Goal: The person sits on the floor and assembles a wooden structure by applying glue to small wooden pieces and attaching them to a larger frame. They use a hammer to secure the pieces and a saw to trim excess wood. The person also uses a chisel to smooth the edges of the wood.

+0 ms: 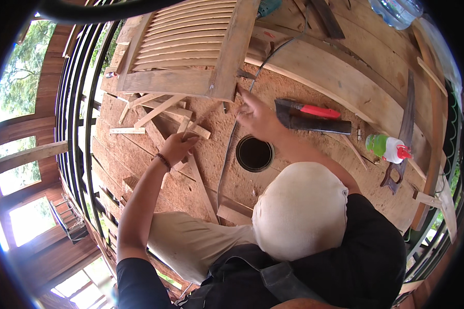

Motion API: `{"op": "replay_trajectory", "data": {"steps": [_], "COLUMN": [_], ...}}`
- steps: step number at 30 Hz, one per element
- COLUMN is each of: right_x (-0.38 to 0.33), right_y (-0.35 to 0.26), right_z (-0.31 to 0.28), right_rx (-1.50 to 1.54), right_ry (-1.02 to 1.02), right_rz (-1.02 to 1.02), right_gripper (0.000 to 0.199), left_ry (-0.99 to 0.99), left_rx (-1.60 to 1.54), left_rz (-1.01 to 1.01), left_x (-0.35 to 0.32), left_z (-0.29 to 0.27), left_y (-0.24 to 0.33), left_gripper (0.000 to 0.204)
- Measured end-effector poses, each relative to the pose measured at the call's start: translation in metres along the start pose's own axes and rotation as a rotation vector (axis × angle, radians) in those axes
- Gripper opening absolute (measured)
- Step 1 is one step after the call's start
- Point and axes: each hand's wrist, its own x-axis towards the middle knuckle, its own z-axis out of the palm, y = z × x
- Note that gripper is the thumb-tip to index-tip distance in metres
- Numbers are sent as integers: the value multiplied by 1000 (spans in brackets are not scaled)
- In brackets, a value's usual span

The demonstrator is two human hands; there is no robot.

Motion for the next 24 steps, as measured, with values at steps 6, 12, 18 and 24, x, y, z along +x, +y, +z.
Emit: {"op": "replay_trajectory", "data": {"steps": [6,12,18,24], "right_x": [-8,-28,-25,-29], "right_y": [2,7,4,26], "right_z": [-47,-51,-55,-80], "right_rx": [-74,-210,-26,68], "right_ry": [168,43,-69,39], "right_rz": [214,261,344,218], "right_gripper": [19,20,20,16], "left_ry": [23,21,55,45], "left_rx": [-22,-18,55,80], "left_rz": [4,8,-17,-24], "left_x": [6,3,-8,2], "left_z": [-7,-4,-5,-3], "left_y": [-11,-7,3,5], "left_gripper": [30,30,30,33]}}
